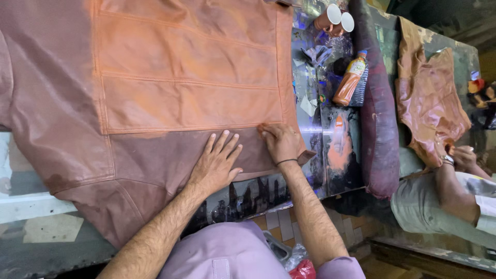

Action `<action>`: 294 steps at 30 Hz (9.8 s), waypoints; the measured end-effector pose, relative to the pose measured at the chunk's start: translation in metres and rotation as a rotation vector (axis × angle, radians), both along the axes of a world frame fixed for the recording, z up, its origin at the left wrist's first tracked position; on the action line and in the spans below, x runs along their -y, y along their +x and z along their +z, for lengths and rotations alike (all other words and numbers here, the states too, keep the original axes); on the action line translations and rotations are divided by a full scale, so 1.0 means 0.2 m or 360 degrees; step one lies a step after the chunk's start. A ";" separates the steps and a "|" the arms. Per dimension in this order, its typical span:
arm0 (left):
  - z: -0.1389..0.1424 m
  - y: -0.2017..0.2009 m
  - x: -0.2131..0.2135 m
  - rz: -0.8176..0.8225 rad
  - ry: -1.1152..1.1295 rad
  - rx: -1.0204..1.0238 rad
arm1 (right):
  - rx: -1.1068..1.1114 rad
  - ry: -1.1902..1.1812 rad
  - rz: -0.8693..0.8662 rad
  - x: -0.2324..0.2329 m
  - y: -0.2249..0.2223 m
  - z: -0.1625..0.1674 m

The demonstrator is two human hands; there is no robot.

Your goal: The person rubs orange dye into the front panel of a leather vest-like garment using a small sponge, working the color across the surface by hand. They periodically dip the sponge into a bottle of orange dye on the work table and continue spreading the color over untreated areas of the leather.

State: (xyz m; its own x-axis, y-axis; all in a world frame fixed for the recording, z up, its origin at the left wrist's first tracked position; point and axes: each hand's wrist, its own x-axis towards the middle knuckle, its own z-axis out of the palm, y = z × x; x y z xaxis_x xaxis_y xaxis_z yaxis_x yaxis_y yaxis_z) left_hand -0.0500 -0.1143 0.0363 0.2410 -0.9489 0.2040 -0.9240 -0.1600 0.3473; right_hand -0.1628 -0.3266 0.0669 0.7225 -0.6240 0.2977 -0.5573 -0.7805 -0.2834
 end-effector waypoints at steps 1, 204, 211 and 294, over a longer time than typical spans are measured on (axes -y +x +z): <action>0.00 0.00 0.00 0.0006 0.0001 -0.0004 | -0.0112 -0.0233 -0.0064 0.01 -0.01 0.02; 0.01 -0.05 -0.17 -0.0402 0.0068 0.0162 | -0.0092 -0.0618 -0.0420 -0.73 -0.51 0.04; 0.01 -0.06 -0.19 -0.0405 0.0053 0.0121 | -0.0082 -0.0561 -0.0509 -0.73 -0.51 -0.01; 0.05 -0.04 -0.17 -0.0450 0.0108 0.0052 | 0.0043 0.0136 -0.0167 -0.33 -0.18 0.17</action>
